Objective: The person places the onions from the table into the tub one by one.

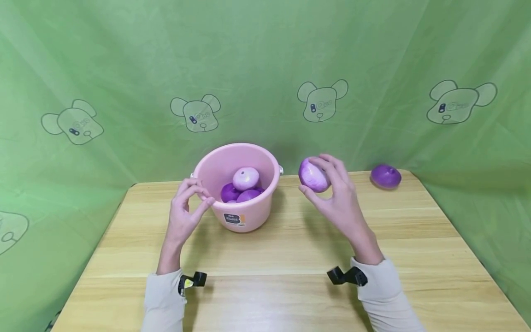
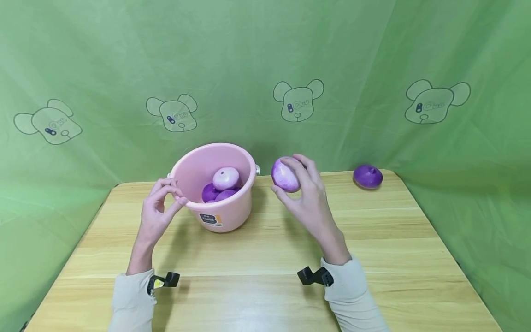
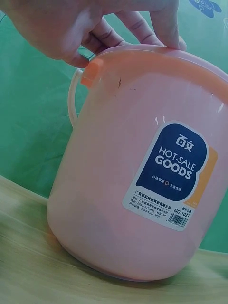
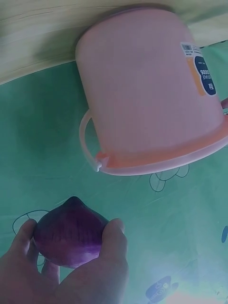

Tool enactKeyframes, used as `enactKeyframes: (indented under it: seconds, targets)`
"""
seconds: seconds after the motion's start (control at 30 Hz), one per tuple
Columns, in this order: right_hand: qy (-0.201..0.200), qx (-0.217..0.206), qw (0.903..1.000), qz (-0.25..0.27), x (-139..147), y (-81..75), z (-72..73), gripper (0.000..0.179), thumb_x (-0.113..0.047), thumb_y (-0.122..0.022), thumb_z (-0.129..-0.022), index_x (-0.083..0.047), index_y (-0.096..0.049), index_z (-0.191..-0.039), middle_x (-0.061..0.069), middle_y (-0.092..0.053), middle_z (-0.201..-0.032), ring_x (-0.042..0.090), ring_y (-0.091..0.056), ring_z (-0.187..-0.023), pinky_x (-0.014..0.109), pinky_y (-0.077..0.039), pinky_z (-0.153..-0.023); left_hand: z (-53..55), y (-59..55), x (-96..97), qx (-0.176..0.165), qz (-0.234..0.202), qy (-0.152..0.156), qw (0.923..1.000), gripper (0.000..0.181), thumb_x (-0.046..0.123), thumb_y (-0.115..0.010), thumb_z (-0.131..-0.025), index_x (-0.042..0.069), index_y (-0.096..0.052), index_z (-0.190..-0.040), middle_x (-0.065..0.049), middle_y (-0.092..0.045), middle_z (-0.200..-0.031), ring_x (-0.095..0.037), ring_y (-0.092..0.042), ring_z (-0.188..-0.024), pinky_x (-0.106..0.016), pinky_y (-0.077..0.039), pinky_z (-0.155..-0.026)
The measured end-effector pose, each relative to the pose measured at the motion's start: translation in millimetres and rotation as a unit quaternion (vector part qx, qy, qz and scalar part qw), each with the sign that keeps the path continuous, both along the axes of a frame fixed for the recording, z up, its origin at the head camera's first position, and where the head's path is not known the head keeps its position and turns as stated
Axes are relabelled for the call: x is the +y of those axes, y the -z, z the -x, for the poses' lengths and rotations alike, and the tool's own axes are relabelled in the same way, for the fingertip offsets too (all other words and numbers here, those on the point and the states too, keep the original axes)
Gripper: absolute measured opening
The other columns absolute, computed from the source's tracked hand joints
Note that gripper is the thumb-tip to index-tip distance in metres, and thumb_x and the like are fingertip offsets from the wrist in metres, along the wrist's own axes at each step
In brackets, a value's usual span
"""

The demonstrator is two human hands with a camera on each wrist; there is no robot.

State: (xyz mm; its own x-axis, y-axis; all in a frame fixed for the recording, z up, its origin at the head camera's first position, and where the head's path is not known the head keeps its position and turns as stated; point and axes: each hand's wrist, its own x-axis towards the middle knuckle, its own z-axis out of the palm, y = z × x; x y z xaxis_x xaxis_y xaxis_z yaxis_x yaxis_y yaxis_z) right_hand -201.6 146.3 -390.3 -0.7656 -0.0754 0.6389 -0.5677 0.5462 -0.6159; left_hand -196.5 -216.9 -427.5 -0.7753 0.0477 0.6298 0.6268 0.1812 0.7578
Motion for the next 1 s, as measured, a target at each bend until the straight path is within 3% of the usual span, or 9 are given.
enactKeyframes:
  seconds: [0.4,0.63,0.87,1.0]
  targets:
    - [-0.016,0.006,0.9999,-0.002,-7,1.2,1.0,0.064,-0.02,-0.089,-0.082,-0.019,-0.061,-0.139,0.012,-0.048,-0.148,0.034,-0.054,-0.128,0.058,-0.052,-0.1,-2.2,-5.2,2.5,-0.008,-0.001,-0.008,0.9999,0.014,-0.016,-0.073,-0.082,-0.005,-0.066,-0.088,-0.015,-0.056,-0.111,-0.024,-0.05,-0.118,-0.053,-0.025,-0.122]
    - [-0.02,0.01,0.9998,0.004,-6,0.7,2.5,0.064,-0.02,-0.089,-0.082,-0.02,-0.061,-0.139,0.013,-0.049,-0.147,0.032,-0.053,-0.128,0.059,-0.052,-0.1,-14.5,-24.5,13.9,-0.016,-0.003,-0.009,0.9998,0.011,-0.018,-0.07,-0.082,-0.012,-0.062,-0.086,-0.019,-0.055,-0.108,-0.022,-0.049,-0.118,-0.05,-0.028,-0.121]
    - [-0.039,0.003,0.9992,0.005,-15,1.5,2.7,0.064,-0.021,-0.089,-0.081,-0.021,-0.061,-0.139,0.01,-0.049,-0.148,0.032,-0.052,-0.131,0.058,-0.05,-0.103,-3.2,-4.9,5.4,-0.022,-0.003,-0.014,0.9997,0.014,-0.016,-0.073,-0.082,-0.006,-0.065,-0.086,-0.017,-0.056,-0.112,-0.024,-0.048,-0.122,-0.049,-0.027,-0.122]
    - [-0.056,0.009,0.9984,0.004,-22,-2.8,3.7,0.064,-0.021,-0.088,-0.083,-0.022,-0.06,-0.14,0.01,-0.048,-0.149,0.032,-0.052,-0.132,0.056,-0.05,-0.104,-0.2,0.0,0.8,-0.014,-0.003,-0.009,0.9999,0.013,-0.012,-0.075,-0.083,-0.002,-0.067,-0.088,-0.014,-0.056,-0.114,-0.027,-0.049,-0.122,-0.049,-0.026,-0.123]
